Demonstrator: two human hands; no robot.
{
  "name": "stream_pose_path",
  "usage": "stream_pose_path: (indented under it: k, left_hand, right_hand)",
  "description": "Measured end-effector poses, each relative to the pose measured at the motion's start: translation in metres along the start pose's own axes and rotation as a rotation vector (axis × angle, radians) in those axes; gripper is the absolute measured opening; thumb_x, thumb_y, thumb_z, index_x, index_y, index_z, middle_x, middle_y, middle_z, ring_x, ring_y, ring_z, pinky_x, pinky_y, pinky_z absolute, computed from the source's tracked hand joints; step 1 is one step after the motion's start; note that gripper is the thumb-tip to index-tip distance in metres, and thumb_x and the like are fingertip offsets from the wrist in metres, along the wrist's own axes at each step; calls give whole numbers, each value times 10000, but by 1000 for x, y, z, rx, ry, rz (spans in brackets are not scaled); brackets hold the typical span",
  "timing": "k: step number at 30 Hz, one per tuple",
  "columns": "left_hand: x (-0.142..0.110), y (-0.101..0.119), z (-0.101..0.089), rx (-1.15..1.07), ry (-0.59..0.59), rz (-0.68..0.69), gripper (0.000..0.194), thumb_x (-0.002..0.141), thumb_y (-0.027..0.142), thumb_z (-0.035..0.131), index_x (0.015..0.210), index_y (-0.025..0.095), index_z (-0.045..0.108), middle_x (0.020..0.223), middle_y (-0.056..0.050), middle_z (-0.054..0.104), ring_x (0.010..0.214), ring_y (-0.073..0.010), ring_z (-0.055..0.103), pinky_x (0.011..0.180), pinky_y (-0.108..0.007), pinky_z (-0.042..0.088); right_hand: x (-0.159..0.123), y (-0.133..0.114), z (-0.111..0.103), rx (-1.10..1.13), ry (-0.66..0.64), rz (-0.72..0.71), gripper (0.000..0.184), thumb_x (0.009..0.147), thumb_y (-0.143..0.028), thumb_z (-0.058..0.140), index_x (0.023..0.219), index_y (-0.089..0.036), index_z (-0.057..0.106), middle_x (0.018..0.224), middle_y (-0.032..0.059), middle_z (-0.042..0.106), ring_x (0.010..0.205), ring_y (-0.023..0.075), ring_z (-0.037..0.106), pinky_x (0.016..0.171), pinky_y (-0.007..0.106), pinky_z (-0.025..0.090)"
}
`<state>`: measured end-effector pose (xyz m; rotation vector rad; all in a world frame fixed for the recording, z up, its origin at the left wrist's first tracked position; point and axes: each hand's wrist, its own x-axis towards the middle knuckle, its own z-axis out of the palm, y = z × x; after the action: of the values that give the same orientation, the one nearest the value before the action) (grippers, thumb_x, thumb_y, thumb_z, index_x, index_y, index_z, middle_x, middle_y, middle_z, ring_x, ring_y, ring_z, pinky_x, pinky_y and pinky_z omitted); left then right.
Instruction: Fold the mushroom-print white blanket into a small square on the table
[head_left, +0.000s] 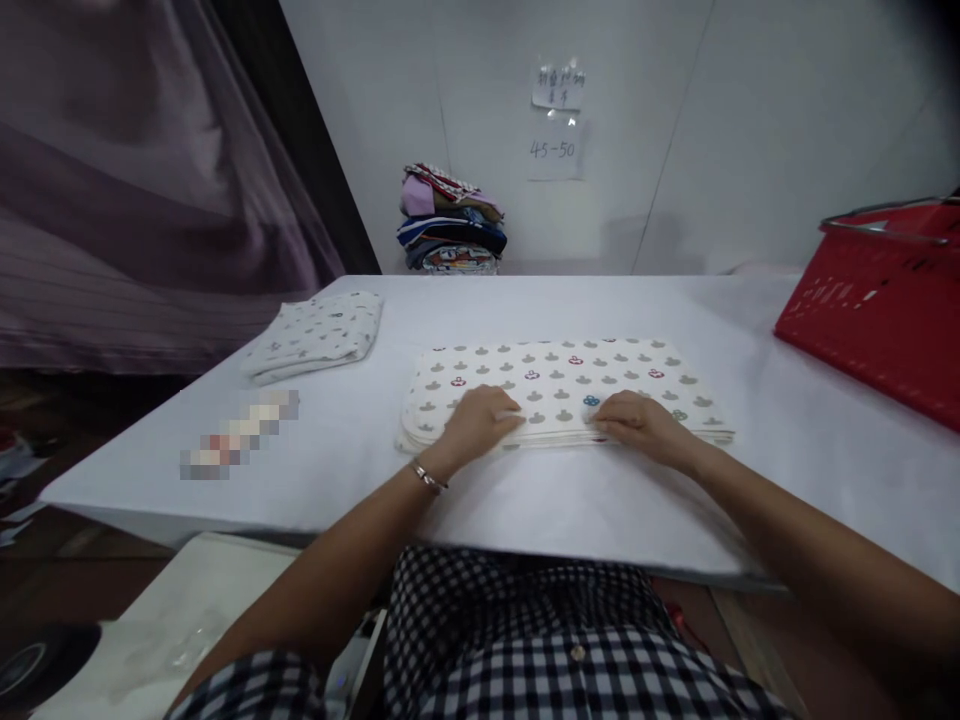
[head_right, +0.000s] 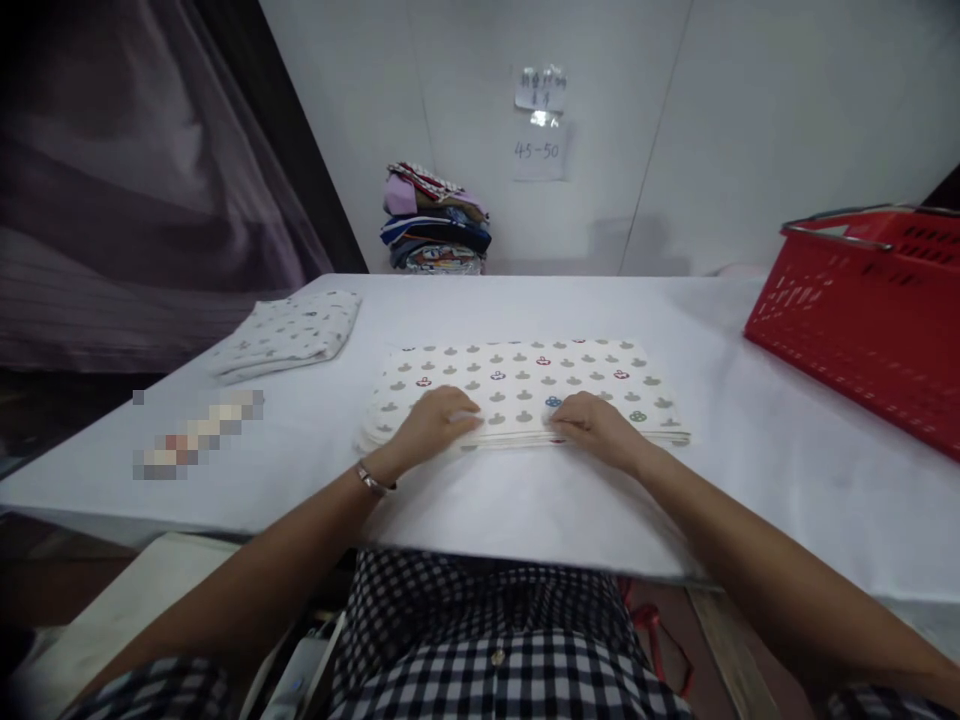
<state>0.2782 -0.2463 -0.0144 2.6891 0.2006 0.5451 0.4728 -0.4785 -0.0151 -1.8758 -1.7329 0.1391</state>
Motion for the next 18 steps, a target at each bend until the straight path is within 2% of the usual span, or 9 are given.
stream_pose_path:
  k: [2,5,13,18]
  left_hand:
    - [-5,13,13,-13,-49,58,155,832,347,599,819,234,703,852,-5,675,837,-162,586,783,-325,441]
    - [-6,16,23,-8,-53,56,153,837,338,602,819,228,707,856,-12,661,813,-153,575,737,-304,435]
    - [-12,13,26,162,-12,193,296,945,338,420,844,192,658,866,-26,623,823,-158,524,732,-314,386]
    - [-13,16,26,164,2,207,307,958,307,379,805,172,608,838,-37,597,800,-157,504,736,-311,393]
  right_hand:
    - [3,-4,4,-42,-45,-36,222,914,-311,479,889,-255,693,915,46,668,894,202,588,779,360,481]
    - [7,-4,9,-76,-70,-24,207,910,-299,492,927,-251,692,933,53,656,911,206,575,764,353,479]
    - [6,1,20,-66,-40,66,252,928,-271,430,850,-250,669,885,35,642,890,203,567,737,343,468]
    - [5,-3,19,-88,-36,43,203,917,-281,462,964,-242,655,968,61,634,934,223,554,781,374,469]
